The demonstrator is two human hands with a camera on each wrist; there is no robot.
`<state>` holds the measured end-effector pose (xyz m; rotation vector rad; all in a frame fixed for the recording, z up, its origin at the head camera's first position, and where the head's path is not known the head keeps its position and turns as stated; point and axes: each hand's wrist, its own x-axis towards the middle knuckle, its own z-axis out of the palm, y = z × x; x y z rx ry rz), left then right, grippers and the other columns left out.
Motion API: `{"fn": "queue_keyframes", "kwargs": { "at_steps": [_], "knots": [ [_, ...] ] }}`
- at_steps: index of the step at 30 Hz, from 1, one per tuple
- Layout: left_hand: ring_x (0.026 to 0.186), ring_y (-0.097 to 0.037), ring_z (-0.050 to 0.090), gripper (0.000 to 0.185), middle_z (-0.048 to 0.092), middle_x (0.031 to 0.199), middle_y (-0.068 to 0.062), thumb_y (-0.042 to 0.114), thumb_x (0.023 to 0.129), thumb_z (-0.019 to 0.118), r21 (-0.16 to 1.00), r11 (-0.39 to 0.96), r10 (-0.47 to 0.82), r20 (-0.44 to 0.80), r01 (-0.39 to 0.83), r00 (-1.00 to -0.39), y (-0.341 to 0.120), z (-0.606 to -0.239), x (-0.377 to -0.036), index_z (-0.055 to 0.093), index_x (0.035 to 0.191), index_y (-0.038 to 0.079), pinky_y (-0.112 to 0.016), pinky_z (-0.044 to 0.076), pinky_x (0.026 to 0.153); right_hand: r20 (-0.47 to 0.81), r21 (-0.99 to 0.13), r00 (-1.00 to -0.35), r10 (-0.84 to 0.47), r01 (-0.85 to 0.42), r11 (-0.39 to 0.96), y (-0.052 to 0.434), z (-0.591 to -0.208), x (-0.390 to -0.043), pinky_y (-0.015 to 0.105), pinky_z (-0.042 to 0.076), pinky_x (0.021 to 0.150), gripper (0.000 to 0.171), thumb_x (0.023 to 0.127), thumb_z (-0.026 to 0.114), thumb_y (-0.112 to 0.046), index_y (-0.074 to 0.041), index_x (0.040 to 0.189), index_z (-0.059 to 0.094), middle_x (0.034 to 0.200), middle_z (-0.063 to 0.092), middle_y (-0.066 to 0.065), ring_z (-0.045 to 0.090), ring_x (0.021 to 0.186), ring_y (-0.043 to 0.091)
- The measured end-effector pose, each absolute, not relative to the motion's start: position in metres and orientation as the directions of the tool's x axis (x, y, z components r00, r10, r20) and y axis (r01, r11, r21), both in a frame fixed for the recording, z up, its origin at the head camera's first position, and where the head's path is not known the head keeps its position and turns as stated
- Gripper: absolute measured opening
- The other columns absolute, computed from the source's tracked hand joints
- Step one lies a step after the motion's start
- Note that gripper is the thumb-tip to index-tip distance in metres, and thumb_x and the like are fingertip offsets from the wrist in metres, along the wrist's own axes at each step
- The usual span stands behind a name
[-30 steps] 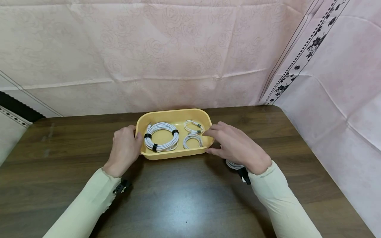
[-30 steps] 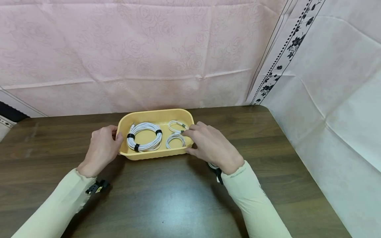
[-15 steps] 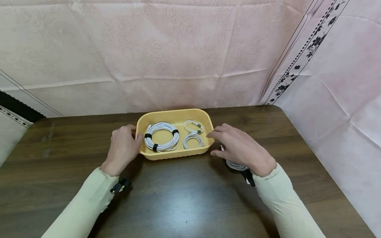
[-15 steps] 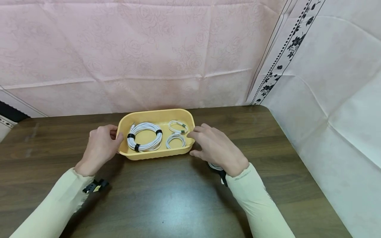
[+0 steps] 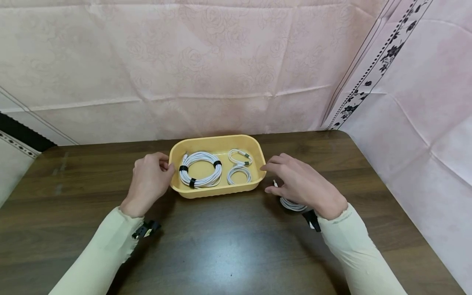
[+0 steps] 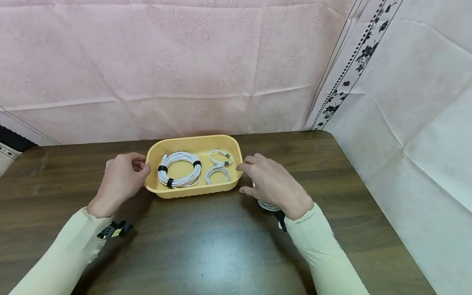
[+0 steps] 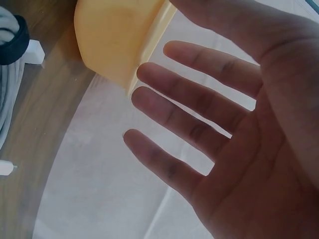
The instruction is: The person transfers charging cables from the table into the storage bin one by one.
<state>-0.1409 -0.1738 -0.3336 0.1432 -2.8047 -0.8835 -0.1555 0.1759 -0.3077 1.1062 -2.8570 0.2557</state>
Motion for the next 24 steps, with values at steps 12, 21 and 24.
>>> {"fn": "queue_keyframes", "kwargs": {
  "at_steps": [12,21,24],
  "knots": [
    [0.072,-0.024,0.063,0.024,0.070,0.090,-0.018,0.013,0.094,0.061,0.595,0.803,-0.148,0.148,-0.031,-0.978,-0.176,-0.330,-0.139,0.071,0.106,-0.005,-0.027,0.046,0.056,0.123,-0.127,-0.755,-0.644,-0.656,0.744,0.183,-0.306,-0.153,0.038,0.053,0.096,0.046,0.084,0.084,-0.030,-0.016,0.125,0.070,0.119,0.066,-0.001,0.061,0.114,0.018],
    [0.067,-0.021,0.062,0.024,0.070,0.092,-0.019,0.013,0.095,0.063,0.606,0.794,-0.135,0.124,-0.033,-0.983,-0.177,-0.329,-0.138,0.072,0.109,-0.004,-0.028,0.047,0.053,0.106,-0.139,-0.760,-0.642,-0.650,0.747,0.190,-0.308,-0.151,0.040,0.052,0.096,0.047,0.083,0.085,-0.031,-0.016,0.125,0.071,0.118,0.067,0.001,0.061,0.113,0.019],
    [0.065,-0.020,0.062,0.024,0.070,0.092,-0.019,0.013,0.095,0.063,0.608,0.793,-0.135,0.118,-0.036,-0.984,-0.177,-0.330,-0.138,0.072,0.110,-0.004,-0.028,0.048,0.052,0.098,-0.139,-0.769,-0.632,-0.639,0.756,0.192,-0.309,-0.151,0.040,0.053,0.096,0.048,0.083,0.085,-0.033,-0.016,0.126,0.071,0.119,0.067,0.002,0.060,0.113,0.020]
  ]
}}
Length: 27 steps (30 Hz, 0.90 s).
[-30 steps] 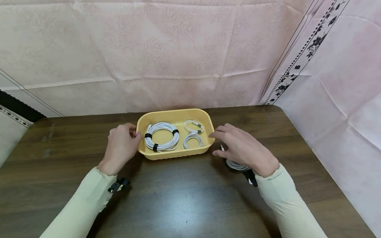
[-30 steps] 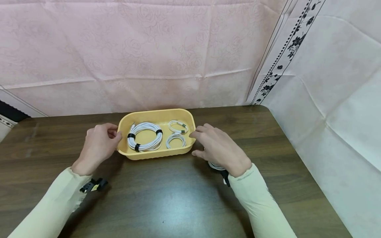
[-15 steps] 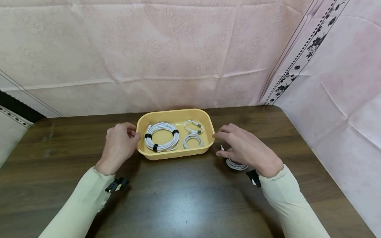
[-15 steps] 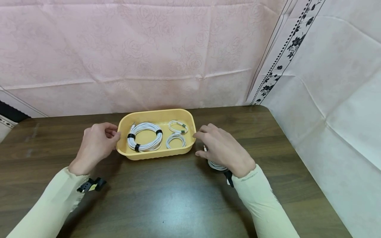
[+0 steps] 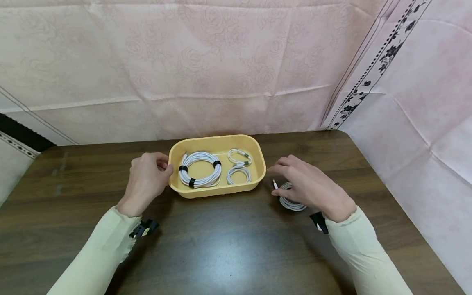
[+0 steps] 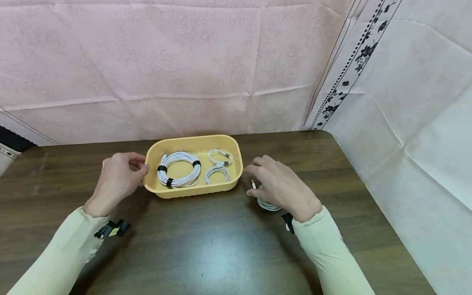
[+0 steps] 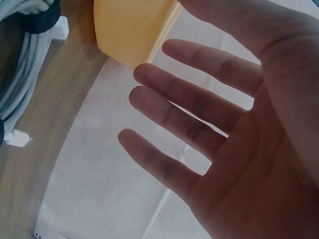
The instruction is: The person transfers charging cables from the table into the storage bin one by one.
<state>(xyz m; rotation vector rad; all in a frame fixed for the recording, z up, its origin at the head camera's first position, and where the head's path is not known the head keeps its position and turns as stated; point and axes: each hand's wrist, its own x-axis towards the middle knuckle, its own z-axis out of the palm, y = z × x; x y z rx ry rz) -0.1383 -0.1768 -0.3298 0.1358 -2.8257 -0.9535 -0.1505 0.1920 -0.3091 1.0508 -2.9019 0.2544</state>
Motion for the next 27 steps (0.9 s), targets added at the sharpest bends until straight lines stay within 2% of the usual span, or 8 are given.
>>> {"fn": "queue_keyframes", "kwargs": {
  "at_steps": [15,27],
  "knots": [
    [0.064,-0.019,0.063,0.025,0.070,0.094,-0.019,0.013,0.095,0.062,0.608,0.793,-0.140,0.105,-0.048,-0.985,-0.177,-0.329,-0.139,0.072,0.110,-0.004,-0.027,0.049,0.053,0.074,-0.126,-0.783,-0.618,-0.622,0.773,0.197,-0.311,-0.150,0.041,0.052,0.098,0.054,0.081,0.085,-0.036,-0.015,0.129,0.069,0.120,0.066,0.000,0.060,0.117,0.020],
    [0.066,-0.020,0.064,0.026,0.069,0.097,-0.021,0.013,0.096,0.062,0.612,0.788,-0.141,0.083,-0.061,-0.987,-0.177,-0.329,-0.139,0.071,0.113,-0.005,-0.027,0.050,0.054,0.058,-0.106,-0.786,-0.615,-0.618,0.779,0.205,-0.317,-0.147,0.043,0.052,0.097,0.057,0.081,0.085,-0.035,-0.011,0.130,0.068,0.121,0.065,0.004,0.061,0.116,0.023]
  ]
}}
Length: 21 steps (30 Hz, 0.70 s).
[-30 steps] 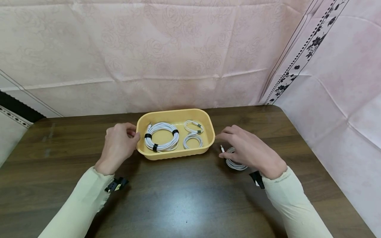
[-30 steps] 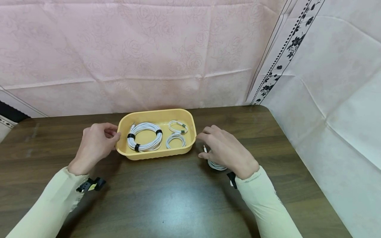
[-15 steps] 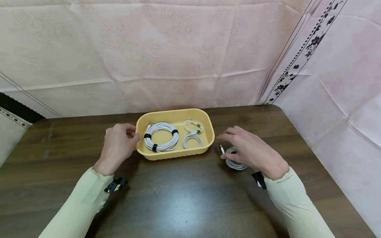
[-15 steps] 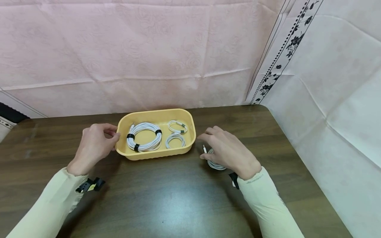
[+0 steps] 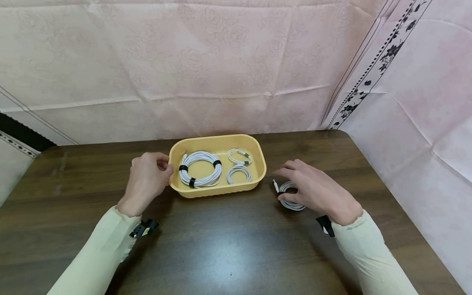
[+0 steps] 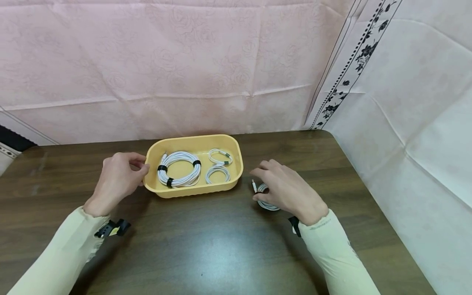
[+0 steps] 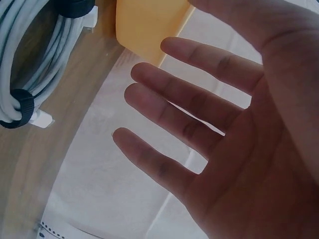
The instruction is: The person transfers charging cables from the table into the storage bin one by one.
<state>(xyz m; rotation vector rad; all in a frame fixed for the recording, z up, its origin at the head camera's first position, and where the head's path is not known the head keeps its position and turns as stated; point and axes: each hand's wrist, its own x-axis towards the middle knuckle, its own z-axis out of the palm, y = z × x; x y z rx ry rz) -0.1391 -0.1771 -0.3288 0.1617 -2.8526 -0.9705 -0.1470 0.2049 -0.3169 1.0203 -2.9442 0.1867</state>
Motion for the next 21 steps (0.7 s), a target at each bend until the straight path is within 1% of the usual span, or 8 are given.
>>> {"fn": "queue_keyframes", "kwargs": {
  "at_steps": [6,15,21],
  "knots": [
    [0.066,-0.020,0.063,0.026,0.069,0.097,-0.020,0.013,0.096,0.062,0.617,0.784,-0.144,0.074,-0.068,-0.987,-0.1771,-0.3282,-0.1393,0.071,0.113,-0.004,-0.027,0.050,0.054,0.049,-0.126,-0.796,-0.604,-0.605,0.786,0.2085,-0.3176,-0.1453,0.043,0.053,0.097,0.057,0.081,0.086,-0.033,-0.010,0.130,0.068,0.122,0.065,0.005,0.061,0.116,0.023],
    [0.065,-0.020,0.063,0.025,0.070,0.095,-0.020,0.012,0.095,0.062,0.611,0.789,-0.145,0.090,-0.060,-0.985,-0.1764,-0.3282,-0.1397,0.071,0.112,-0.004,-0.027,0.049,0.053,0.017,-0.146,-0.813,-0.582,-0.578,0.803,0.2122,-0.3200,-0.1429,0.045,0.053,0.096,0.055,0.080,0.086,-0.033,-0.013,0.129,0.069,0.120,0.065,0.004,0.060,0.116,0.023],
    [0.064,-0.020,0.064,0.025,0.069,0.095,-0.019,0.012,0.096,0.061,0.614,0.787,-0.147,0.093,-0.059,-0.985,-0.1761,-0.3296,-0.1394,0.071,0.111,-0.004,-0.027,0.049,0.053,-0.024,-0.165,-0.828,-0.560,-0.549,0.819,0.2139,-0.3225,-0.1417,0.046,0.052,0.097,0.056,0.081,0.085,-0.033,-0.016,0.131,0.068,0.123,0.064,0.003,0.060,0.119,0.024]
  ]
}}
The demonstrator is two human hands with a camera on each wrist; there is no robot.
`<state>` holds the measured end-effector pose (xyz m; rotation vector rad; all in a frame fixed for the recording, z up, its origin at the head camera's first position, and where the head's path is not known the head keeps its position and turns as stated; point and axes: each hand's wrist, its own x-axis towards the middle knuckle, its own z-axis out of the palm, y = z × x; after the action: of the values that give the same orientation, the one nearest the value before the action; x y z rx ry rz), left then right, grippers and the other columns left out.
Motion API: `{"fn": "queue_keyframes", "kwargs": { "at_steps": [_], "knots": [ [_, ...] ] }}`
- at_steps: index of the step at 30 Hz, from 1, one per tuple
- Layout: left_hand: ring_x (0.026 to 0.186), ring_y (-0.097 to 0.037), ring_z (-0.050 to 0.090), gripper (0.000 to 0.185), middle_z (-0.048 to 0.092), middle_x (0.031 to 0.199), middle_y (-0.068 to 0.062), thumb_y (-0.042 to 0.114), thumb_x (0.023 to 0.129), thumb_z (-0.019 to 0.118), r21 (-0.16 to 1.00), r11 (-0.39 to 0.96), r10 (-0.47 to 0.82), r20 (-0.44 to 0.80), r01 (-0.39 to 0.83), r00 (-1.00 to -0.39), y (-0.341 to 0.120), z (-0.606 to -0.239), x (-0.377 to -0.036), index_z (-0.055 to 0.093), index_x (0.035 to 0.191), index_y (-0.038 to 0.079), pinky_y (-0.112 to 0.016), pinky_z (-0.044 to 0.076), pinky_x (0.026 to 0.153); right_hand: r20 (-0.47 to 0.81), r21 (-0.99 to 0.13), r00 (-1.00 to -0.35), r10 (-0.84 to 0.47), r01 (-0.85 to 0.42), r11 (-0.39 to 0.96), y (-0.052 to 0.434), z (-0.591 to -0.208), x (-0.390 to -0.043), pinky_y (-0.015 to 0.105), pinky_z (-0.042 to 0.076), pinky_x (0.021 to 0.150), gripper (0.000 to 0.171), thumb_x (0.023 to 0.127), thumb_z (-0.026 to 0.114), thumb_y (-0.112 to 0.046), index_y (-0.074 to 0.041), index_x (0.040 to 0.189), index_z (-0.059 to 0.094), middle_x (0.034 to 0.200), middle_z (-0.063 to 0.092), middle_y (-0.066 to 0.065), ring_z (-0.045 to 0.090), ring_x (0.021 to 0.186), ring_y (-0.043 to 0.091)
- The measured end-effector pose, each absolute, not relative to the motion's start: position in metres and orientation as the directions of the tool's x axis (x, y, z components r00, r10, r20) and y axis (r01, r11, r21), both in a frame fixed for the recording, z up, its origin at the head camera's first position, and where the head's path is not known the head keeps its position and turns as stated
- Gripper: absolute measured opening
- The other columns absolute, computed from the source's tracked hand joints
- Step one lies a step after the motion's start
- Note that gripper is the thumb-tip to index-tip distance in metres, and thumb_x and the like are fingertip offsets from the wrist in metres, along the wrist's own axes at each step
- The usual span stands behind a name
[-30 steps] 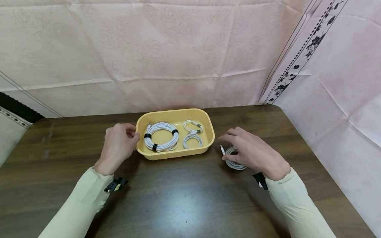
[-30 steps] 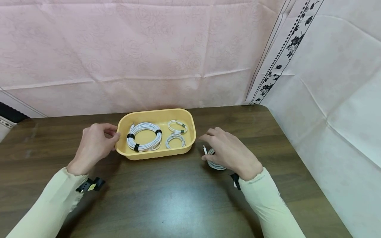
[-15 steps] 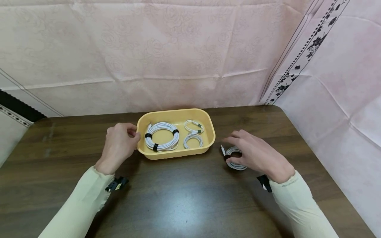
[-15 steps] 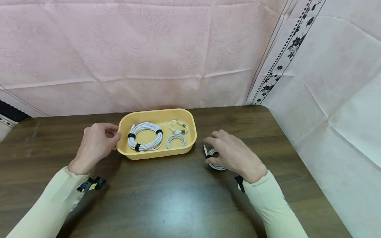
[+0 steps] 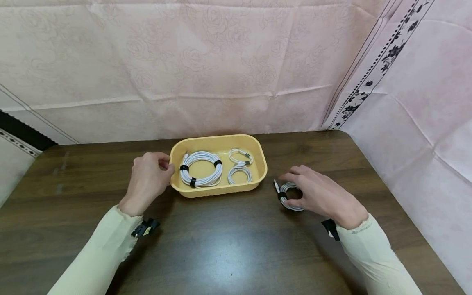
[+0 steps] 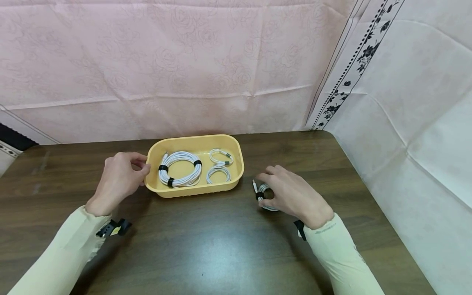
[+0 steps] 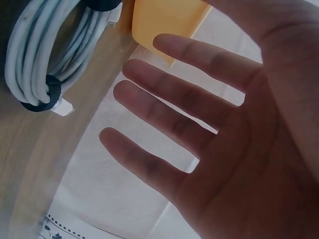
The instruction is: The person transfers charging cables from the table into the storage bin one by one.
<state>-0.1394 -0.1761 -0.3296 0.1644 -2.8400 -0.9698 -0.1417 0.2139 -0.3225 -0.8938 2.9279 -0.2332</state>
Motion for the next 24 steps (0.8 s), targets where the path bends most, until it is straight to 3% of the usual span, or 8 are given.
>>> {"fn": "queue_keyframes", "kwargs": {
  "at_steps": [7,24],
  "knots": [
    [0.066,-0.022,0.060,0.019,0.070,0.088,-0.015,0.011,0.093,0.063,0.594,0.804,-0.141,0.151,-0.024,-0.978,-0.177,-0.331,-0.139,0.073,0.102,-0.002,-0.028,0.046,0.053,-0.026,-0.173,-0.818,-0.575,-0.562,0.808,0.216,-0.328,-0.141,0.045,0.053,0.097,0.057,0.079,0.087,-0.034,-0.015,0.130,0.068,0.122,0.064,0.002,0.061,0.117,0.023],
    [0.076,-0.027,0.062,0.021,0.069,0.090,-0.017,0.011,0.093,0.062,0.586,0.810,-0.135,0.153,-0.021,-0.979,-0.175,-0.331,-0.140,0.072,0.104,-0.005,-0.027,0.046,0.056,-0.055,-0.155,-0.815,-0.576,-0.563,0.812,0.221,-0.336,-0.140,0.046,0.053,0.098,0.062,0.077,0.088,-0.037,-0.012,0.130,0.067,0.121,0.065,0.003,0.061,0.118,0.025]
  ]
}}
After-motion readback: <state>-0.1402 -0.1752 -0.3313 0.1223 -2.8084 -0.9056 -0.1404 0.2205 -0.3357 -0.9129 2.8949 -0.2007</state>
